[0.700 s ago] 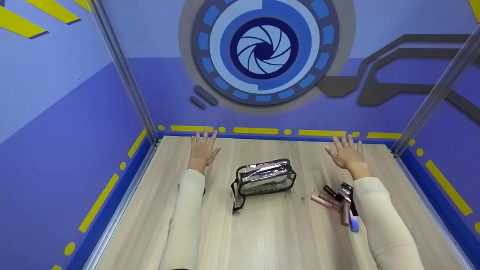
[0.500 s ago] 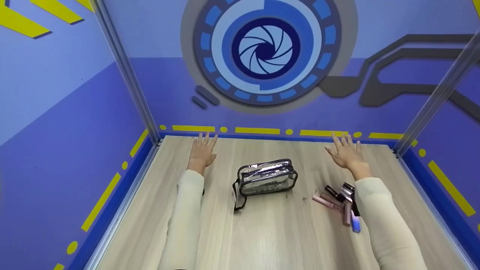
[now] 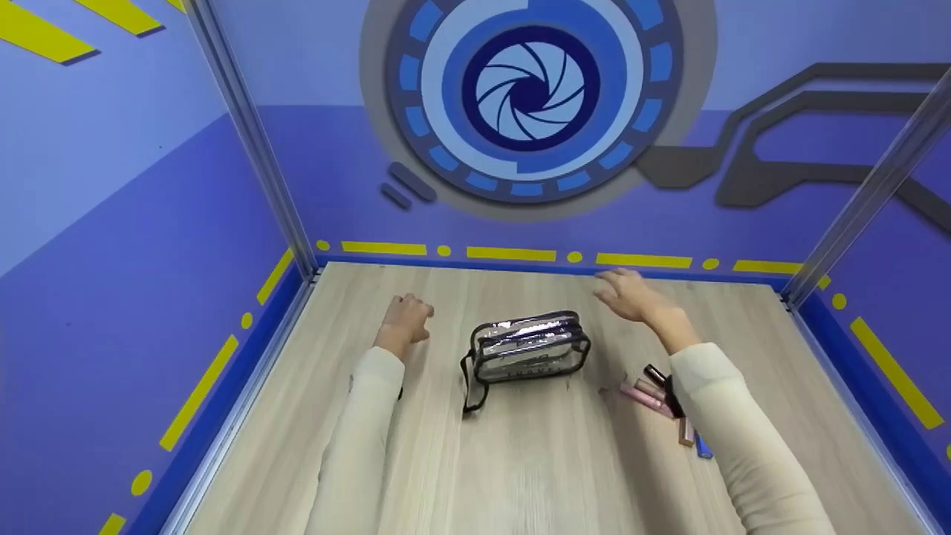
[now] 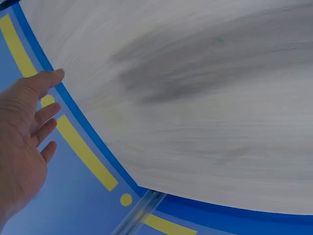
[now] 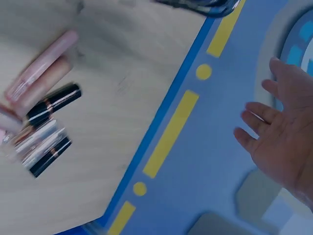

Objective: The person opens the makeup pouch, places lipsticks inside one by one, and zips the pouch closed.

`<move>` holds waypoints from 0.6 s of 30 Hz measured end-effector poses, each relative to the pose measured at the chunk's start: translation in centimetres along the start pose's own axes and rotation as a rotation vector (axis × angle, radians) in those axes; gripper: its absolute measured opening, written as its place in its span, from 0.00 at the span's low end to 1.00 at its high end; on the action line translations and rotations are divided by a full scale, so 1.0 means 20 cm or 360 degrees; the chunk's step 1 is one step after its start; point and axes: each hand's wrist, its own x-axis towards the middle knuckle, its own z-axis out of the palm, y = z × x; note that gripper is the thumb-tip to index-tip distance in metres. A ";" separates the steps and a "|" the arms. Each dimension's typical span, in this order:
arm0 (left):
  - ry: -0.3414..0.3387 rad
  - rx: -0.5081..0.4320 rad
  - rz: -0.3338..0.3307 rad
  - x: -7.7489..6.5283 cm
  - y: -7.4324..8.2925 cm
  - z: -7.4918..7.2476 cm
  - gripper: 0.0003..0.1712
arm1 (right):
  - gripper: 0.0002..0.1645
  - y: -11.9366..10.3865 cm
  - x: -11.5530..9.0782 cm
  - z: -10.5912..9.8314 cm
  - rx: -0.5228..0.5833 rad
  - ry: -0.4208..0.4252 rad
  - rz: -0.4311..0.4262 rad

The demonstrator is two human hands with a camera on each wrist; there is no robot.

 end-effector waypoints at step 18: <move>-0.0144 -0.0433 0.0332 -0.05 0.21 0.19 0.45 | 0.11 -0.34 0.09 0.25 -0.0024 -0.0156 -0.0605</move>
